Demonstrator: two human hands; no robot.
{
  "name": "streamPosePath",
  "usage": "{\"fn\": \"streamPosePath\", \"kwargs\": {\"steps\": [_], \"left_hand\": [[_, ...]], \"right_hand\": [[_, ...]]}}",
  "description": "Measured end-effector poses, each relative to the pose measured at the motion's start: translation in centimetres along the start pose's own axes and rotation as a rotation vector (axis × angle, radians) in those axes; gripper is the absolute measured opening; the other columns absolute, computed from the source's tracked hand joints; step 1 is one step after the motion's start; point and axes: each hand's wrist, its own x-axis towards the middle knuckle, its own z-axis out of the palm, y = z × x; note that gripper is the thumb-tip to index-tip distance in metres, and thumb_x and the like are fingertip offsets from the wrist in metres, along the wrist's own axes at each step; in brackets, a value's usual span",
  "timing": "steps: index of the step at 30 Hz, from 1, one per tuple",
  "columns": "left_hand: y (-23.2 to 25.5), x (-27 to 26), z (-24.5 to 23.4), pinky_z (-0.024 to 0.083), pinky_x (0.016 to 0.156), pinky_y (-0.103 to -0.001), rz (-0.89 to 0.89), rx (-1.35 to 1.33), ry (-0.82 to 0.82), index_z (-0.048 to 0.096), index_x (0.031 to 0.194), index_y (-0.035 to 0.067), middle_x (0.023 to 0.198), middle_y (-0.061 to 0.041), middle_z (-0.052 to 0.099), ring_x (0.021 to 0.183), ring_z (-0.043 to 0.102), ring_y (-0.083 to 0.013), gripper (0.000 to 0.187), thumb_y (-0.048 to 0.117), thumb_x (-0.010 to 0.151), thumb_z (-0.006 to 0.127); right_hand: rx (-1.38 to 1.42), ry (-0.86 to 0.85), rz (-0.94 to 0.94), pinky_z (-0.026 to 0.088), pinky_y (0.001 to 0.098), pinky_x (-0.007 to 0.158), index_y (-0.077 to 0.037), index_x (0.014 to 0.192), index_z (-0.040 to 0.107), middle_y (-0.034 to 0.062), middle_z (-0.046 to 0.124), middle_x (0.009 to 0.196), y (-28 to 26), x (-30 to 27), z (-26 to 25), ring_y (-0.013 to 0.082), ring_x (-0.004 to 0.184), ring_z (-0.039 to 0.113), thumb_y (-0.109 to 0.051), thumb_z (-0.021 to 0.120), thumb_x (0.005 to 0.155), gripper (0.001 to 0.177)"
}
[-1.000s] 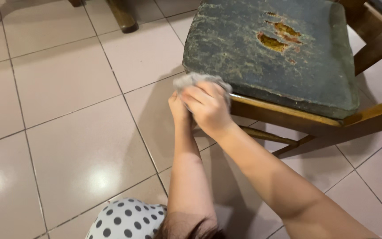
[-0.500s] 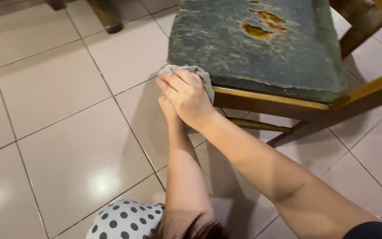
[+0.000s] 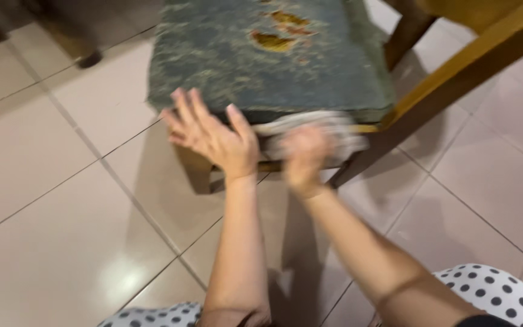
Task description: The person wipes the wooden frame and legs of several dining chairs using a cloth. They clean the backrest, seat frame, and legs of each chair, moving between chairs around a dining table.
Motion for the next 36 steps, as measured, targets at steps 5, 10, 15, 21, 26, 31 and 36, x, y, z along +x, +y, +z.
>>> {"fn": "streamPosePath", "kwargs": {"steps": [5,10,15,21,26,31,36], "left_hand": [[-2.7,-0.5,0.9,-0.006,0.132,-0.049,0.078,-0.002,0.023,0.019,0.168,0.01,0.178,-0.006,0.016,0.162,0.003,-0.0318,0.065,0.033,0.113,0.045],[-3.9,-1.1,1.4,-0.004,0.134,-0.047,0.133,-0.069,0.095,0.021,0.168,0.011,0.177,-0.006,0.02,0.162,0.007,-0.0311,0.063,0.029,0.111,0.042],[-4.3,-0.4,1.1,0.003,0.133,-0.049,0.148,-0.079,0.102,0.029,0.165,0.006,0.173,-0.012,0.029,0.161,0.015,-0.0364,0.061,0.027,0.109,0.041],[-6.9,0.1,2.8,0.009,0.131,-0.053,0.201,-0.155,0.156,0.034,0.161,0.006,0.169,-0.016,0.036,0.163,0.022,-0.0414,0.059,0.029,0.107,0.042],[-9.9,2.2,2.9,0.006,0.131,-0.066,0.181,-0.095,-0.027,0.026,0.163,0.011,0.178,-0.012,0.017,0.165,0.008,-0.0417,0.064,0.022,0.105,0.05],[-4.9,7.0,1.3,0.006,0.109,-0.082,-0.272,0.253,-0.272,0.019,0.163,0.002,0.171,-0.022,-0.005,0.153,-0.003,-0.0523,0.082,0.029,0.1,0.065],[7.1,5.7,-0.1,0.024,0.126,-0.051,0.226,-0.163,-0.451,0.047,0.15,-0.001,0.16,-0.024,0.038,0.153,0.028,-0.0391,0.056,0.032,0.107,0.059]], "right_hand": [[-0.044,-0.044,-0.052,0.042,0.0455,0.11,-0.01,0.1,0.065,0.0094,0.06,0.122,4.1,-3.2,0.3,0.0299,0.124,0.053,-0.003,0.065,0.095,0.009],[-0.272,0.255,0.157,0.038,0.0487,0.108,-0.008,0.119,0.047,0.016,0.044,0.121,10.9,-2.7,-6.7,0.0322,0.12,0.044,0.001,0.049,0.091,0.029],[0.241,0.608,0.495,0.036,0.0445,0.122,-0.003,0.156,0.03,0.0161,0.041,0.152,17.1,7.1,-11.1,0.0296,0.14,0.042,-0.02,0.049,0.121,0.043],[1.068,0.388,0.806,0.051,0.0405,0.101,-0.004,0.137,0.046,0.0095,0.06,0.124,22.0,8.0,-13.5,0.0233,0.113,0.06,-0.026,0.054,0.113,0.034],[0.666,-0.055,0.906,0.055,0.0323,0.082,-0.005,0.108,0.062,0.0027,0.069,0.097,17.2,1.0,-8.8,0.0154,0.09,0.065,-0.025,0.067,0.104,0.021],[0.747,-0.035,0.663,0.056,0.0289,0.084,-0.004,0.107,0.064,0.0019,0.071,0.099,13.0,1.2,-6.8,0.0116,0.091,0.067,-0.02,0.084,0.092,0.03],[0.908,-0.006,0.657,0.054,0.0285,0.09,-0.004,0.125,0.063,0.0012,0.073,0.109,11.8,2.0,-6.6,0.0112,0.099,0.066,-0.02,0.085,0.084,0.05]]}}
